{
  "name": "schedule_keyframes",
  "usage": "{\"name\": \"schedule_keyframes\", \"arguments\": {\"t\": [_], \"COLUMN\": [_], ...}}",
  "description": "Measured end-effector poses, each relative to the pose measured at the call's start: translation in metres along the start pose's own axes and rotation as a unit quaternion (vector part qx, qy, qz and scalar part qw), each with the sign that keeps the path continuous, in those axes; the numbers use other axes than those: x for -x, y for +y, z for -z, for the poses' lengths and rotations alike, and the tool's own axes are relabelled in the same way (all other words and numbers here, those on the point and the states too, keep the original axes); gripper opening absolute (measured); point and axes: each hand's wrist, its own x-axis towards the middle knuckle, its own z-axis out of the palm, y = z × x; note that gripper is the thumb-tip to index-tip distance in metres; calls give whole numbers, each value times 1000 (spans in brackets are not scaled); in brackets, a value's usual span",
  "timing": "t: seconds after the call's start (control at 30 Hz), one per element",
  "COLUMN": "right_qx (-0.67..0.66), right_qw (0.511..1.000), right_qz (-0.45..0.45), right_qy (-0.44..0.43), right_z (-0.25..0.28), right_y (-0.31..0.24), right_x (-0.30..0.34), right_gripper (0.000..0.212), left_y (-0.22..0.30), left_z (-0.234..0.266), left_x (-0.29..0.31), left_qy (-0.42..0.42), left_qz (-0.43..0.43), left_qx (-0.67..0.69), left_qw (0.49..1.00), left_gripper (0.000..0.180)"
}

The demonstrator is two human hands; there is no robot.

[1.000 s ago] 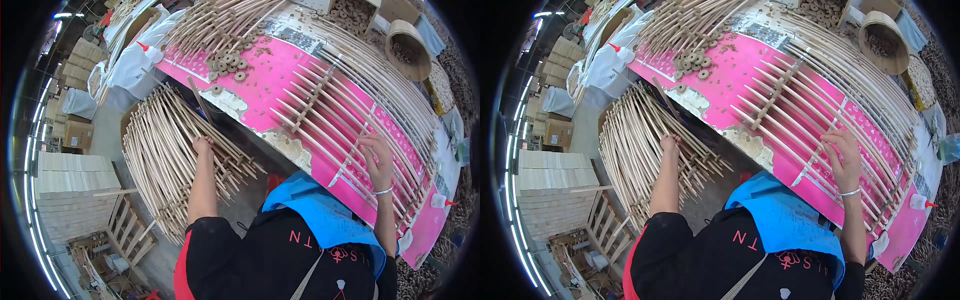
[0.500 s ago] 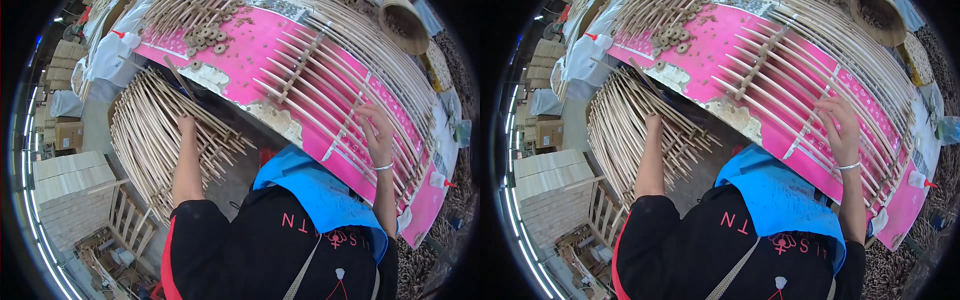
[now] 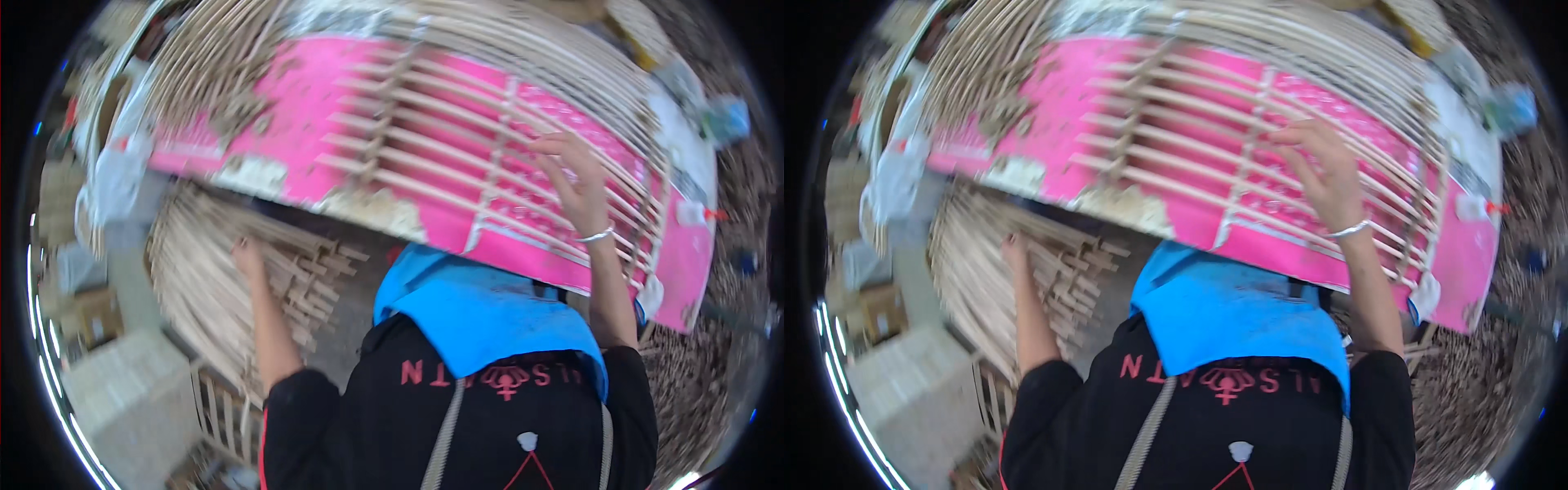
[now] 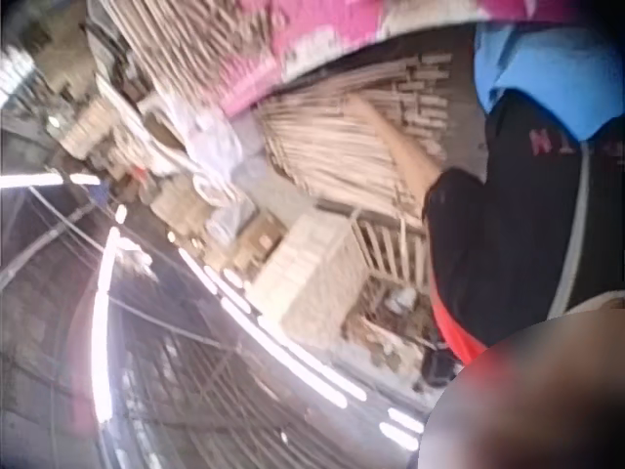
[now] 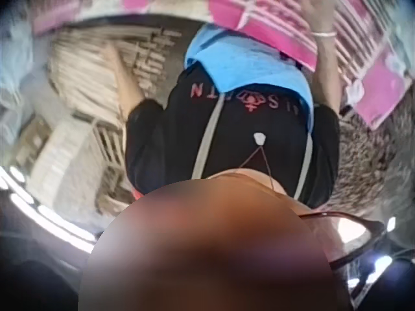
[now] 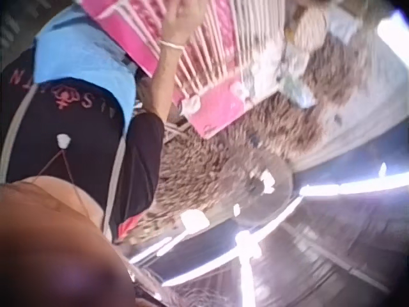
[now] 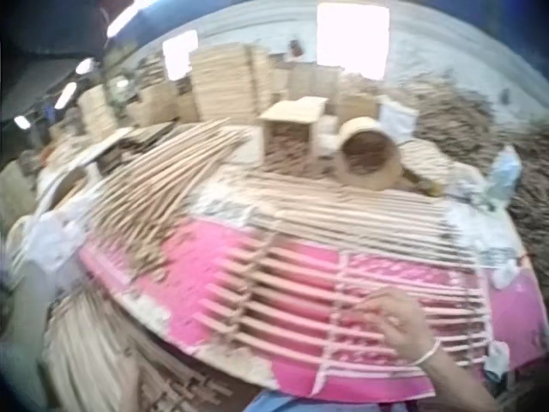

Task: Assembling wooden rods and small wooden rings into a frame-like structure using glue and a wiping cloth.

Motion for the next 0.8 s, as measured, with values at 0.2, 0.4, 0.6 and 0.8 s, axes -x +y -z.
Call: {"name": "schedule_keyframes", "arguments": {"t": [0.2,0.4,0.6,0.8], "right_qx": [64,215,157,102], "right_qw": [988,970,975,980], "right_qz": [-100,-56,-102,-120], "right_qy": [97,98,118,125], "right_z": [57,39,41,43], "right_y": [30,46,43,35], "right_x": [57,65,63,77], "right_gripper": [14,18,17,16], "left_y": [203,320,463,518], "left_z": [35,24,-8,-59], "left_x": [76,127,208,225], "left_qy": [-31,-96,-222,-302], "left_qz": [-213,-362,-678,-764], "left_qx": [149,215,165,95], "left_qw": [965,902,681,562], "left_gripper": [27,18,29,35]}}
